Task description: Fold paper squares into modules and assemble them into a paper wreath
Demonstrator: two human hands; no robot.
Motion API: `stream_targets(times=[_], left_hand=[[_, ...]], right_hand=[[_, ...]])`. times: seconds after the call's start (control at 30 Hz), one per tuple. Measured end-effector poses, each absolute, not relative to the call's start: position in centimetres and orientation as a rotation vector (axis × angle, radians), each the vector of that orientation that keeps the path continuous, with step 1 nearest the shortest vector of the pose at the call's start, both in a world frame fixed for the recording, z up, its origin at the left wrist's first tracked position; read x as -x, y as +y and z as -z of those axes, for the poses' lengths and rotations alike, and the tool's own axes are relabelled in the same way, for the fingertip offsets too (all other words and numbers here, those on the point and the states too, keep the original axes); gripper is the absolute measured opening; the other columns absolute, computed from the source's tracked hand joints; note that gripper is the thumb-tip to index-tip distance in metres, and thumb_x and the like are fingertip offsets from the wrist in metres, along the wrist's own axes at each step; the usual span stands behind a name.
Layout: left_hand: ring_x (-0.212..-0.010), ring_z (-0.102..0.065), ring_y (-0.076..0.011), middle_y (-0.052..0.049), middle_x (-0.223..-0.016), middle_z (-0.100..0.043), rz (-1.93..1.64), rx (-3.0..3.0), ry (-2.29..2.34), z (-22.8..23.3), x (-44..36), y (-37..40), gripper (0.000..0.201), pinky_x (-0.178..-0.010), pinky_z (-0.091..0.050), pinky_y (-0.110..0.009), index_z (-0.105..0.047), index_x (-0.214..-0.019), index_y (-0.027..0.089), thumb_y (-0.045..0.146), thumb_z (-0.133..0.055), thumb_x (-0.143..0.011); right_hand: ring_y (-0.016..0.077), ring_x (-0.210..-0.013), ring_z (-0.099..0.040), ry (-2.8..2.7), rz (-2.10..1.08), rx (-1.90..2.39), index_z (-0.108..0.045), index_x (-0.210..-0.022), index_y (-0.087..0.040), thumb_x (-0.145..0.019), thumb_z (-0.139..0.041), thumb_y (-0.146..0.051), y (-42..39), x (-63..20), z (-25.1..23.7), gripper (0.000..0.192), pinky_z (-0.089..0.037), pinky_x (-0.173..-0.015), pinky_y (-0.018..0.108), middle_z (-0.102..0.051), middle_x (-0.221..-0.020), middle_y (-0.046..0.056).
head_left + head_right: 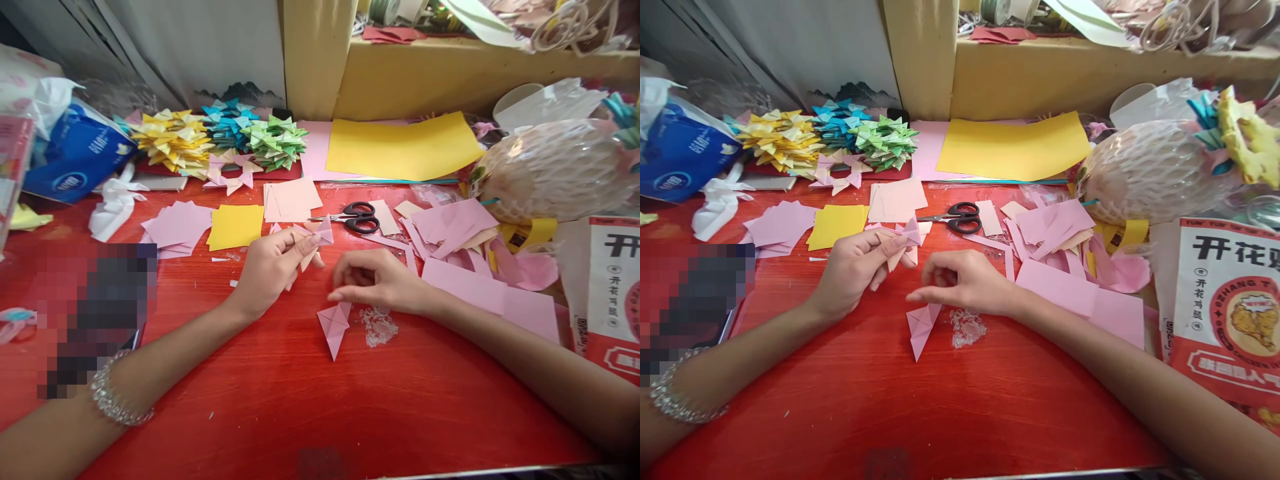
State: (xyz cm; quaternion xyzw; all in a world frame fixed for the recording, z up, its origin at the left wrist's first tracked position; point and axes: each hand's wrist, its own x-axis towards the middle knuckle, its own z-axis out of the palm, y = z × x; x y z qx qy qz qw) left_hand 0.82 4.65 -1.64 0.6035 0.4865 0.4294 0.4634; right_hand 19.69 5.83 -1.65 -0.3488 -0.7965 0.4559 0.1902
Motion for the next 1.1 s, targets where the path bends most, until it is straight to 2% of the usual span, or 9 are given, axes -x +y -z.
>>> stream_targets(times=[0.13,0.33,0.43,0.57,0.67,0.77,0.83,0.9,1.1], left_hand=[[-0.039,-0.037,-0.0048,-0.001,-0.064,-0.061,-1.134,-1.467,1.181,1.5,-0.8,4.7,0.031,-0.039,-0.028,-0.023,-0.062,-0.065,0.014,0.033,-0.051,-0.087],[-0.041,-0.037,-0.0058,0.001,-0.059,-0.057,-1.097,-1.5,1.164,1.6,-0.8,4.8,0.031,-0.051,-0.037,-0.024,-0.062,-0.066,0.015,0.035,-0.051,-0.087],[-0.041,-0.037,-0.0055,0.001,-0.063,-0.06,-1.108,-1.485,1.166,1.7,-0.8,4.8,0.03,-0.051,-0.037,-0.024,-0.063,-0.067,0.014,0.035,-0.052,-0.086],[-0.041,-0.037,-0.0058,0.001,-0.059,-0.059,-1.173,-1.454,1.158,1.5,-0.7,4.8,0.03,-0.052,-0.037,-0.024,-0.063,-0.068,0.015,0.035,-0.051,-0.086],[-0.04,-0.035,-0.0065,0.004,-0.05,-0.049,-1.256,-1.434,1.059,1.4,-0.7,4.6,0.024,-0.052,-0.036,-0.024,-0.063,-0.073,0.017,0.033,-0.052,-0.086],[-0.043,-0.034,-0.0066,0.003,-0.055,-0.049,-1.237,-1.439,0.937,1.5,-0.8,4.5,0.022,-0.046,-0.032,-0.023,-0.062,-0.071,0.017,0.033,-0.054,-0.084],[-0.048,-0.039,-0.007,-0.002,-0.07,-0.056,-1.175,-1.455,0.9,1.6,-0.8,4.5,0.024,-0.043,-0.032,-0.022,-0.063,-0.07,0.016,0.036,-0.057,-0.082],[-0.051,-0.044,-0.0082,-0.003,-0.075,-0.057,-1.134,-1.454,0.883,1.8,-0.8,4.6,0.026,-0.044,-0.037,-0.022,-0.063,-0.071,0.015,0.038,-0.057,-0.081],[-0.052,-0.054,-0.0116,-0.001,-0.06,-0.056,-1.015,-1.36,0.833,1.9,-0.7,4.9,0.029,-0.049,-0.045,-0.023,-0.064,-0.076,0.014,0.041,-0.057,-0.08]], right_hand=[[0.0126,-0.072,-0.053,-2.582,-1.095,0.687,-0.06,-0.095,-0.017,-0.068,-0.069,-0.051,5.7,-19.9,1.5,0.045,-0.038,-0.063,0.023,-0.059,-0.085,0.003],[0.0139,-0.07,-0.052,-2.739,-0.83,0.72,-0.056,-0.09,-0.017,-0.074,-0.062,-0.051,5.5,-19.6,1.6,0.039,-0.036,-0.059,0.025,-0.059,-0.092,0.005],[0.0126,-0.068,-0.05,-2.661,-0.937,0.79,-0.052,-0.088,-0.017,-0.073,-0.066,-0.046,5.4,-19.6,1.6,0.035,-0.036,-0.059,0.024,-0.058,-0.088,0.004],[0.0091,-0.057,-0.042,-2.33,-1.265,0.91,-0.049,-0.086,-0.018,-0.074,-0.066,-0.041,5.8,-19.7,2.0,0.031,-0.032,-0.052,0.021,-0.05,-0.069,-0.003],[0.0073,-0.059,-0.044,-1.933,-1.374,0.918,-0.049,-0.083,-0.017,-0.081,-0.059,-0.038,6.3,-19.7,2.5,0.023,-0.034,-0.053,0.02,-0.051,-0.074,-0.002],[0.0044,-0.044,-0.035,-1.739,-1.395,0.965,-0.05,-0.085,-0.016,-0.087,-0.05,-0.037,6.8,-19.7,2.8,0.021,-0.027,-0.044,0.02,-0.048,-0.06,-0.006],[0.0052,-0.044,-0.04,-1.711,-1.465,0.933,-0.052,-0.084,-0.016,-0.086,-0.052,-0.038,6.9,-19.7,2.9,0.023,-0.031,-0.044,0.019,-0.051,-0.057,-0.005],[0.0068,-0.051,-0.051,-1.69,-1.507,0.888,-0.053,-0.085,-0.016,-0.083,-0.057,-0.039,6.9,-19.7,2.9,0.024,-0.037,-0.048,0.019,-0.058,-0.065,-0.002],[0.0129,-0.066,-0.062,-1.663,-1.479,0.878,-0.05,-0.113,-0.019,-0.076,-0.064,-0.039,6.7,-19.6,3.2,0.044,-0.048,-0.06,0.024,-0.063,-0.071,-0.001]])
